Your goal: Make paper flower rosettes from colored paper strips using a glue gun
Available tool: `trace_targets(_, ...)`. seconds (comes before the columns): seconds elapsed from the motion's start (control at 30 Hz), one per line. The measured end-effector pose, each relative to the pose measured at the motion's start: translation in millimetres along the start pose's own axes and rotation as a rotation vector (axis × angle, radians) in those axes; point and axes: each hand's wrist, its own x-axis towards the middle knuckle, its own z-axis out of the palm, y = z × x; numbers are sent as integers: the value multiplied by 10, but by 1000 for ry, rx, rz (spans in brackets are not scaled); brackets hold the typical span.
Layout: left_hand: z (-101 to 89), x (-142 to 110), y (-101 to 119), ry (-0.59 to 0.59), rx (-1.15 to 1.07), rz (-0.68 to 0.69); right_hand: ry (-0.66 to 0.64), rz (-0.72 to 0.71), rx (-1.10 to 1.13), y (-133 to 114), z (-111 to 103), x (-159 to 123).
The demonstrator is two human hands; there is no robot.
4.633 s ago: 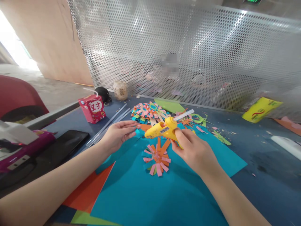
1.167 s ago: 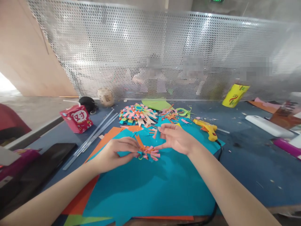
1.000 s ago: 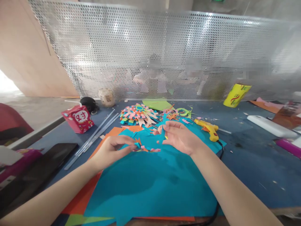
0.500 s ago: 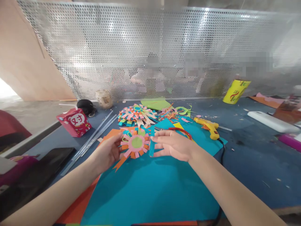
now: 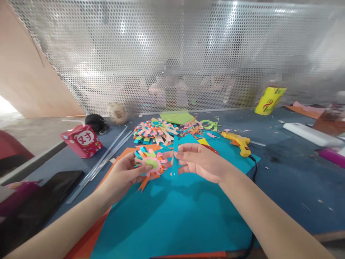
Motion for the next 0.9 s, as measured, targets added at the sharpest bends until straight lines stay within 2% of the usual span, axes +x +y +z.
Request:
trace_targets(0.2, -18, -1, -29, 47, 104, 74, 13, -12, -28, 2, -7, 7)
trace_targets(0.37, -2, -18, -15, -15, 151, 64, 99, 3, 3, 6, 13, 29)
trace_targets(0.57, 20, -44, 11, 9, 90, 69, 73, -17, -19, 10, 28, 31)
trace_targets(0.9, 31, -85, 31, -18, 57, 115, 77, -42, -32, 9, 19, 35)
